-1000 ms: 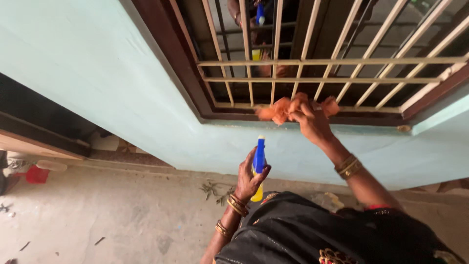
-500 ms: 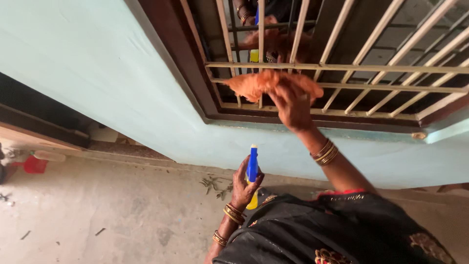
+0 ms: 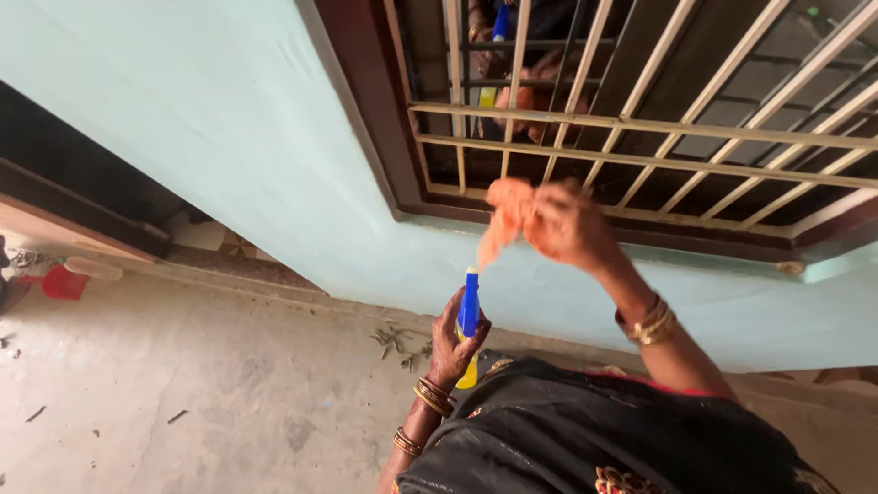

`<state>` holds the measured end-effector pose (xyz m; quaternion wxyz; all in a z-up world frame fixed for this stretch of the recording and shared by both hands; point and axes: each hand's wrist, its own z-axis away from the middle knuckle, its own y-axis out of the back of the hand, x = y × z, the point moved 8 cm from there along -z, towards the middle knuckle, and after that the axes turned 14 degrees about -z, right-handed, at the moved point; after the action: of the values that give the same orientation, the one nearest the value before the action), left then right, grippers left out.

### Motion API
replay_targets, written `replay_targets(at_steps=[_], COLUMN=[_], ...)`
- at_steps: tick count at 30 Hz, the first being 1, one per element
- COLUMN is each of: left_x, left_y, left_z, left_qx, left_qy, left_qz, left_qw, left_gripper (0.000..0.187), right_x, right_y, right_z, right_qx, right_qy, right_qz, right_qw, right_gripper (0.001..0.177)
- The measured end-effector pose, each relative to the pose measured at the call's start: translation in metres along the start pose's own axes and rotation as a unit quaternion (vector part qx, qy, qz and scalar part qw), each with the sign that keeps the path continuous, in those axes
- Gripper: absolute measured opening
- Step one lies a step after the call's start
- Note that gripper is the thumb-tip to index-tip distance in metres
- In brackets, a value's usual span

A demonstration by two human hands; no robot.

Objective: The person wipes the metal window grille with an orange cloth while holding a spray bottle. They repeatedly spray and wipe the grille bars and frame, moving methodically across the surface.

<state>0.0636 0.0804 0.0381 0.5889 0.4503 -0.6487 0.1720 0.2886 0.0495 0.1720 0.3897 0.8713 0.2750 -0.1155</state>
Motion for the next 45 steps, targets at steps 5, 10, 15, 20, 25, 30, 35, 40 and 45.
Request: replay_targets(at_steps=[5,10,15,20,25,30,35,40,45], left_x=[-0.004,-0.014,-0.018,-0.01,-0.011,-0.013,-0.011,-0.019,-0.025], left_y=[0.006,0.011,0.015,0.016,0.014,0.019,0.027,0.032,0.037], left_z=[0.002,0.002,0.0,-0.001,0.011,0.009,0.009,0.01,0.006], left_qx=[0.0,0.001,0.004,0.009,0.005,0.027,0.044,0.042,0.051], left_qy=[0.023,0.032,0.031,0.014,0.038,0.033,0.014,0.042,0.037], left_qz=[0.005,-0.001,-0.006,-0.02,-0.003,0.002,-0.027,-0.012,-0.02], left_qw=[1.0,0.999,1.0,1.0,0.999,0.999,0.999,0.998,0.998], left_gripper=[0.068,0.066,0.067,0.067,0.068,0.067,0.066,0.067,0.067], right_x=[-0.031,-0.041,-0.008,0.065,0.075,0.001,-0.066,-0.047,0.004], right_y=[0.036,-0.009,-0.028,-0.061,-0.104,-0.061,-0.022,-0.092,-0.162], right_z=[-0.083,-0.103,-0.079,-0.022,0.027,-0.041,-0.136,-0.143,-0.084], right_qx=[0.141,0.182,0.175,0.074,-0.125,-0.1,0.13,0.098,-0.052], right_qy=[0.102,0.139,0.174,0.074,0.04,0.078,0.243,0.229,0.099], right_qz=[0.074,0.268,0.26,0.019,0.152,0.022,0.08,0.054,0.138], right_qw=[0.982,0.936,0.934,0.994,0.98,0.992,0.958,0.967,0.984], right_gripper=[0.028,0.034,0.022,0.02,0.008,0.036,0.052,0.039,0.039])
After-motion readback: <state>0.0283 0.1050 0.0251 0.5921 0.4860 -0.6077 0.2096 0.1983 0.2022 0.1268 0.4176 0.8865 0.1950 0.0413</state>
